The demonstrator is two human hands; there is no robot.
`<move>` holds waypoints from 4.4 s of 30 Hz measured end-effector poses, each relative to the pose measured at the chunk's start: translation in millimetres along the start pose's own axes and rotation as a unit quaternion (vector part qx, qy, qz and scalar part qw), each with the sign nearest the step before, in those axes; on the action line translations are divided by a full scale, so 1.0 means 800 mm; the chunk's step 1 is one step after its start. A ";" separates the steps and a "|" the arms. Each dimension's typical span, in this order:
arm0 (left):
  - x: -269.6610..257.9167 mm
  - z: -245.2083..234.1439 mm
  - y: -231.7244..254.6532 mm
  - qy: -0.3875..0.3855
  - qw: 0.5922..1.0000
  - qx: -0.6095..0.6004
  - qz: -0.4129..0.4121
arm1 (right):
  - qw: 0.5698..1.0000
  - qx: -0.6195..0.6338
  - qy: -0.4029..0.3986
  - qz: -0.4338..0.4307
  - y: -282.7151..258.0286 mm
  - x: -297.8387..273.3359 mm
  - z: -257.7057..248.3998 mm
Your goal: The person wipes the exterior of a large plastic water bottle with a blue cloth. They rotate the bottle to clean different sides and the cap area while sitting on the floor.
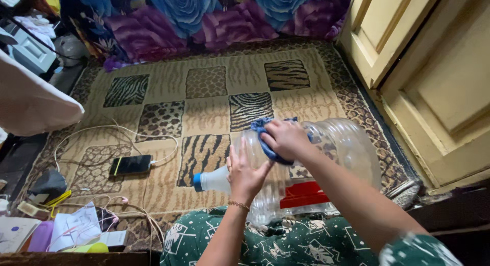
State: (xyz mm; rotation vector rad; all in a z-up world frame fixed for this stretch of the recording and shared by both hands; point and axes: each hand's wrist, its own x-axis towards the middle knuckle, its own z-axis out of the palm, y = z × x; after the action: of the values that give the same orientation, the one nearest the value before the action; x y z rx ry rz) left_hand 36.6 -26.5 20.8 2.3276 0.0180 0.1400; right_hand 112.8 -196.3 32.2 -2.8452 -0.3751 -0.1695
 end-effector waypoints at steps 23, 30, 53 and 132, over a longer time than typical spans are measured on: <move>-0.056 0.022 -0.062 0.100 0.970 0.020 0.222 | 0.984 0.026 -0.057 0.167 0.069 0.022 -0.021; -0.010 -0.004 -0.017 0.020 0.996 0.071 0.043 | 0.969 -0.084 0.231 -0.038 -0.012 -0.127 0.013; -0.026 0.022 -0.037 0.136 0.985 -0.057 0.093 | 0.957 0.015 -0.285 0.049 0.035 0.131 0.054; 0.099 0.106 0.084 -0.027 0.962 0.218 0.160 | 0.969 -0.136 0.152 -0.141 0.124 -0.303 0.013</move>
State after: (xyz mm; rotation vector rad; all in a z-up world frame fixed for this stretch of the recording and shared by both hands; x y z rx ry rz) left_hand 122.2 -129.4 19.3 2.7600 -0.3941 0.2563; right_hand -92.6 -343.6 -38.2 -2.9444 -0.7362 -0.7577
